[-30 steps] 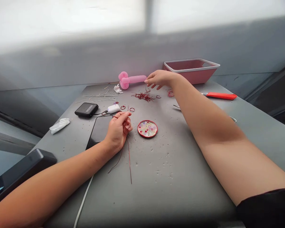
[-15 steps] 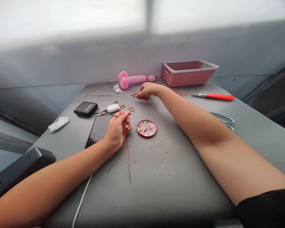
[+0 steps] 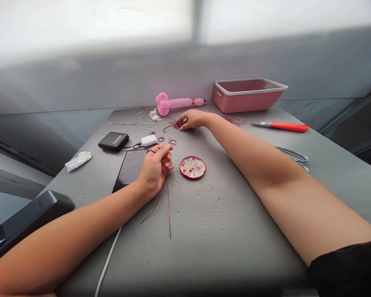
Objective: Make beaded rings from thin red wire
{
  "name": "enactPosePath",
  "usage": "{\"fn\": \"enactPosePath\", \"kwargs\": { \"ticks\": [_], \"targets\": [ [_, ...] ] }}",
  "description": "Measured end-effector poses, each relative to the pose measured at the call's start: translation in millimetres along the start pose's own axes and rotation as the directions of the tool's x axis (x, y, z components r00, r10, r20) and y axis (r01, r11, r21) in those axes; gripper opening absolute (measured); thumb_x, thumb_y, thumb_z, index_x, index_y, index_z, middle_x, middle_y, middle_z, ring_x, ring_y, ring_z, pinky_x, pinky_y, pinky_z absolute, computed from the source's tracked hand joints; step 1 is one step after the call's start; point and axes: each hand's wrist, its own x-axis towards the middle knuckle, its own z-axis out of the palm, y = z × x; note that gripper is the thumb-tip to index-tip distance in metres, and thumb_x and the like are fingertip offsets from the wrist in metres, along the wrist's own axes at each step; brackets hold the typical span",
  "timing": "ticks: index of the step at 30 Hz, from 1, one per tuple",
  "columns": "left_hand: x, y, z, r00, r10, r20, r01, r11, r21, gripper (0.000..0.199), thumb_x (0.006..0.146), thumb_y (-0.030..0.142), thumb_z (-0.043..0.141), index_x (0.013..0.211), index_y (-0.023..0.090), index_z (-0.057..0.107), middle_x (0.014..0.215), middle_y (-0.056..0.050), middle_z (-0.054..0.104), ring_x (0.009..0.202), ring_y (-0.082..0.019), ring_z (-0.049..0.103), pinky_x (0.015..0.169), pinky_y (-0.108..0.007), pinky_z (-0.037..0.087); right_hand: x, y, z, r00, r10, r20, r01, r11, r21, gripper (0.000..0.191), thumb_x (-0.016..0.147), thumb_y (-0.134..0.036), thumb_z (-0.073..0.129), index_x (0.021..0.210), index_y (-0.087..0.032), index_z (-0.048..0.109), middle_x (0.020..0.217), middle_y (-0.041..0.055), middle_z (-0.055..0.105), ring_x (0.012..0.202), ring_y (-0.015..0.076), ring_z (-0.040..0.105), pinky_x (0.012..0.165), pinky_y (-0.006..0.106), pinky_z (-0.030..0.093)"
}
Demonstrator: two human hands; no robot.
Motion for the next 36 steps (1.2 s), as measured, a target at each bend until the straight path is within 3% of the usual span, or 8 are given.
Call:
{"fn": "enactPosePath", "kwargs": {
  "ticks": [3, 8, 15, 19, 22, 28, 33, 36],
  "targets": [
    [0, 0, -0.1, 1.0, 0.001, -0.006, -0.001, 1.0, -0.001, 0.009, 0.075, 0.018, 0.066, 0.072, 0.014, 0.059, 0.05, 0.006, 0.047, 0.039, -0.004, 0.037, 0.04, -0.016, 0.03, 7, -6, 2, 0.999, -0.026, 0.035, 0.027, 0.999, -0.022, 0.032, 0.066, -0.019, 0.081, 0.097, -0.027, 0.078, 0.101, 0.0009, 0.076, 0.094, 0.0219, 0.067, 0.088, 0.031, 0.049],
    [0, 0, 0.0, 1.0, 0.002, -0.01, -0.002, 1.0, 0.0, 0.01, 0.074, 0.019, 0.068, 0.072, 0.014, 0.058, 0.05, 0.006, 0.048, 0.04, -0.004, 0.038, 0.04, -0.016, 0.03, 9, -3, 6, 0.999, 0.032, -0.038, -0.033, 0.999, -0.026, 0.025, 0.059, -0.009, 0.079, 0.082, -0.019, 0.078, 0.09, 0.0053, 0.076, 0.091, 0.0246, 0.067, 0.087, 0.032, 0.049],
    [-1, 0, -0.8, 1.0, -0.001, -0.004, 0.001, 1.0, 0.001, 0.012, 0.072, 0.019, 0.069, 0.073, 0.014, 0.059, 0.051, 0.006, 0.048, 0.04, -0.003, 0.038, 0.041, -0.016, 0.031, 1, 9, -5, 0.969, 0.16, -0.187, -0.13, 0.978, 0.164, 0.032, 0.072, -0.007, 0.065, 0.102, -0.013, 0.073, 0.104, 0.01, 0.074, 0.092, 0.0212, 0.068, 0.082, 0.032, 0.055],
    [0, 0, -1.3, 1.0, -0.004, -0.007, 0.004, 1.0, -0.001, 0.013, 0.072, 0.02, 0.07, 0.072, 0.014, 0.059, 0.051, 0.006, 0.048, 0.04, -0.003, 0.038, 0.041, -0.016, 0.03, 0, 7, -12, 0.946, 0.164, -0.279, -0.094, 0.964, 0.248, 0.039, 0.079, -0.008, 0.06, 0.118, -0.012, 0.065, 0.121, 0.0115, 0.069, 0.103, 0.0193, 0.066, 0.089, 0.032, 0.054],
    [1, 0, -1.2, 1.0, -0.008, -0.008, 0.008, 1.0, -0.003, 0.011, 0.073, 0.02, 0.069, 0.072, 0.014, 0.059, 0.051, 0.005, 0.049, 0.04, -0.004, 0.038, 0.041, -0.016, 0.03, 0, 4, -15, 0.944, 0.136, -0.301, -0.057, 0.965, 0.257, 0.038, 0.08, -0.01, 0.062, 0.119, -0.011, 0.065, 0.121, 0.0116, 0.069, 0.106, 0.0194, 0.065, 0.094, 0.032, 0.052],
    [0, 0, -1.0, 1.0, -0.006, -0.012, 0.006, 1.0, -0.007, 0.012, 0.073, 0.02, 0.069, 0.073, 0.014, 0.059, 0.051, 0.006, 0.049, 0.04, -0.003, 0.038, 0.041, -0.016, 0.03, 2, -5, -5, 0.961, 0.042, -0.274, 0.001, 0.988, 0.155, 0.03, 0.09, -0.023, 0.056, 0.114, -0.013, 0.07, 0.115, 0.0106, 0.072, 0.107, 0.0225, 0.065, 0.099, 0.037, 0.048],
    [0, -1, -0.9, 1.0, -0.005, -0.012, 0.005, 1.0, -0.006, 0.013, 0.073, 0.021, 0.07, 0.073, 0.015, 0.059, 0.051, 0.006, 0.048, 0.04, -0.004, 0.038, 0.042, -0.016, 0.03, 4, -28, 21, 0.979, -0.176, -0.105, 0.181, 0.983, 0.043, 0.029, 0.087, -0.034, 0.063, 0.114, -0.029, 0.072, 0.13, -0.0021, 0.065, 0.126, 0.0209, 0.055, 0.111, 0.032, 0.036],
    [0, -1, -0.8, 1.0, -0.007, -0.011, 0.007, 1.0, -0.007, 0.013, 0.073, 0.022, 0.071, 0.073, 0.015, 0.059, 0.051, 0.006, 0.047, 0.04, -0.004, 0.038, 0.042, -0.017, 0.03, 4, -34, 27, 0.977, -0.211, -0.034, 0.21, 0.977, -0.023, 0.025, 0.083, -0.03, 0.068, 0.107, -0.032, 0.075, 0.13, -0.005, 0.066, 0.131, 0.023, 0.05, 0.115, 0.035, 0.028]
  ]
}}
